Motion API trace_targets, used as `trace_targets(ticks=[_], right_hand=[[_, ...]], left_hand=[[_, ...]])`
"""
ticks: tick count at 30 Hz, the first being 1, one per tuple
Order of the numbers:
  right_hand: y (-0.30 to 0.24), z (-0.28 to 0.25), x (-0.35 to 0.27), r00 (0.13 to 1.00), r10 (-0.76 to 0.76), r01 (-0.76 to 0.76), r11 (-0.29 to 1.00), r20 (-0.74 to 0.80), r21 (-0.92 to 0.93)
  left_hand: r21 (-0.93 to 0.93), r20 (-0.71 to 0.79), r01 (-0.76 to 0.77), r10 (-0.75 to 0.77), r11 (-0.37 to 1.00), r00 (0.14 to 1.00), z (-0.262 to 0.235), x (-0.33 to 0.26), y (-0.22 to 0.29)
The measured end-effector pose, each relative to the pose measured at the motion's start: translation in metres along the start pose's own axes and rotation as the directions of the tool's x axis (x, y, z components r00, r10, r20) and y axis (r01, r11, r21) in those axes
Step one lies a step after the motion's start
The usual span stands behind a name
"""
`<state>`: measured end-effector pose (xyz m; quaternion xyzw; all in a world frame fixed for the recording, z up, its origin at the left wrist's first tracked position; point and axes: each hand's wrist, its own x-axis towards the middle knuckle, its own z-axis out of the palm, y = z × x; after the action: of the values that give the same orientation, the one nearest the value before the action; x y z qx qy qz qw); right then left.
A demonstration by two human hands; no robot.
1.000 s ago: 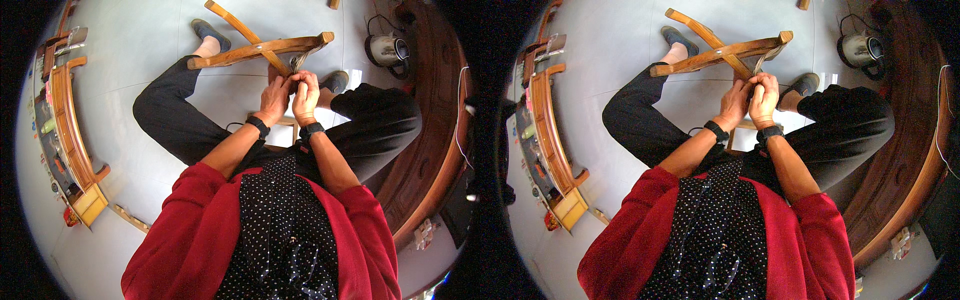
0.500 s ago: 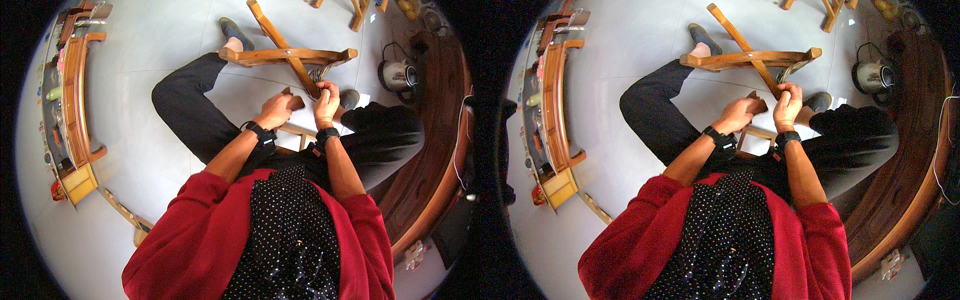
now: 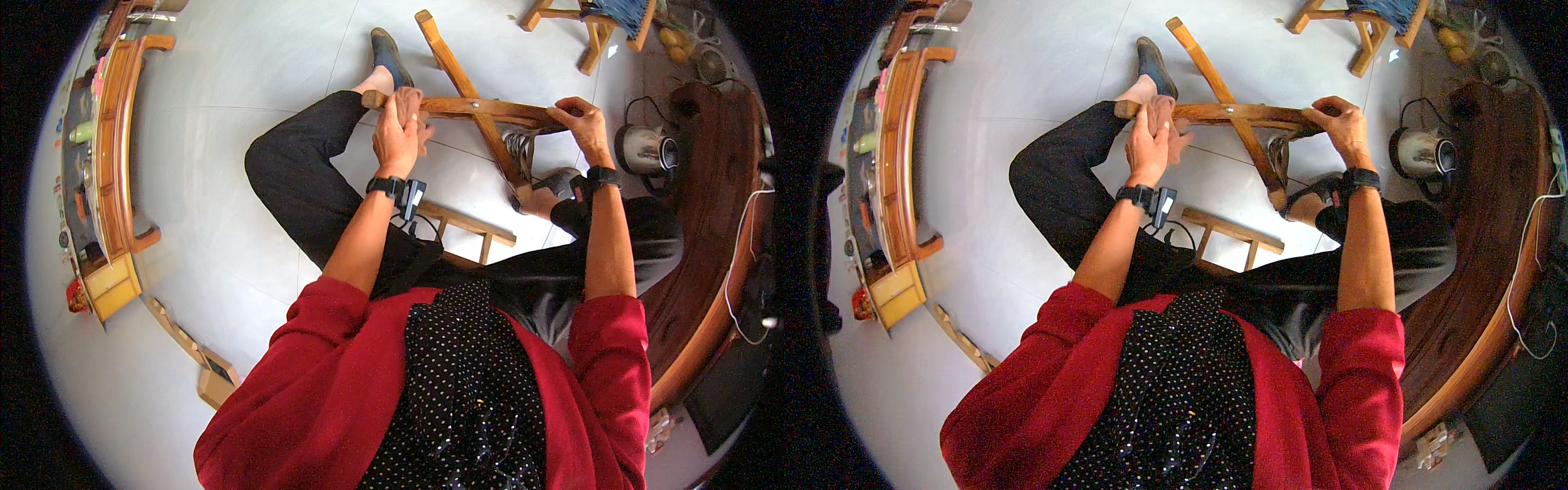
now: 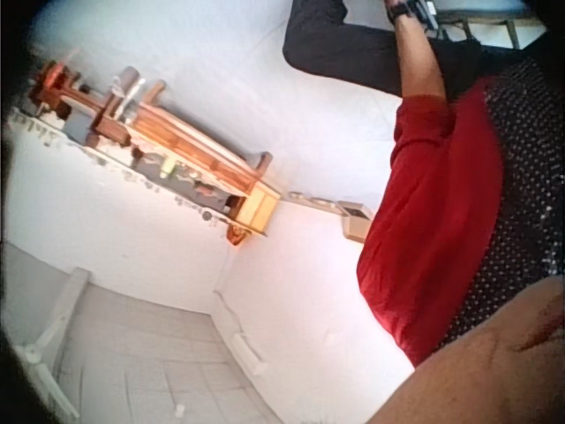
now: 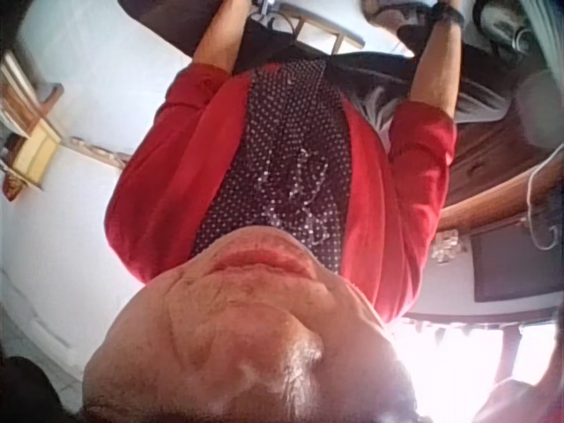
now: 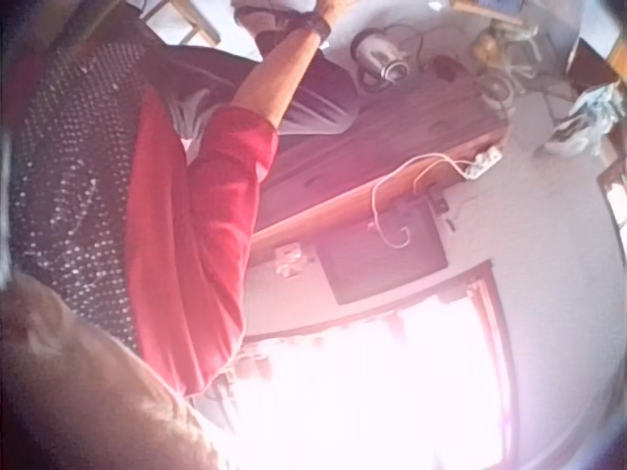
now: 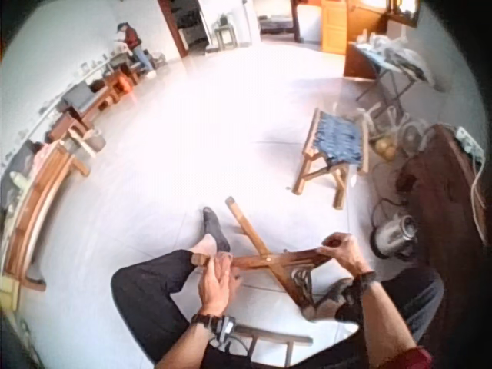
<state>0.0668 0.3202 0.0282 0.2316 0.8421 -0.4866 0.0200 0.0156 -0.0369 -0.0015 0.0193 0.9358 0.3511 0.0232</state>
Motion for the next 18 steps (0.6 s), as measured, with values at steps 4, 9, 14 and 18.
trace_targets(ticks=[4,9,14,18], right_hand=[[0.009,-0.002,-0.006,0.998,0.017,-0.016,0.999,0.063,-0.028],[0.001,0.004,-0.048,0.997,0.049,-0.041,0.990,0.055,-0.137],[-0.008,0.031,-0.083,0.980,0.008,0.067,0.929,0.199,-0.364],[-0.007,0.041,-0.084,0.980,-0.064,0.152,0.857,0.190,-0.492]], left_hand=[[0.072,0.072,0.030,-0.035,0.997,0.997,0.008,0.020,-0.007],[0.162,0.109,-0.173,0.156,0.972,0.982,0.014,0.049,0.003],[0.151,0.252,-0.152,0.111,0.977,0.961,0.015,0.050,0.016],[0.184,0.175,-0.267,0.236,0.946,0.956,0.010,0.063,0.019]])
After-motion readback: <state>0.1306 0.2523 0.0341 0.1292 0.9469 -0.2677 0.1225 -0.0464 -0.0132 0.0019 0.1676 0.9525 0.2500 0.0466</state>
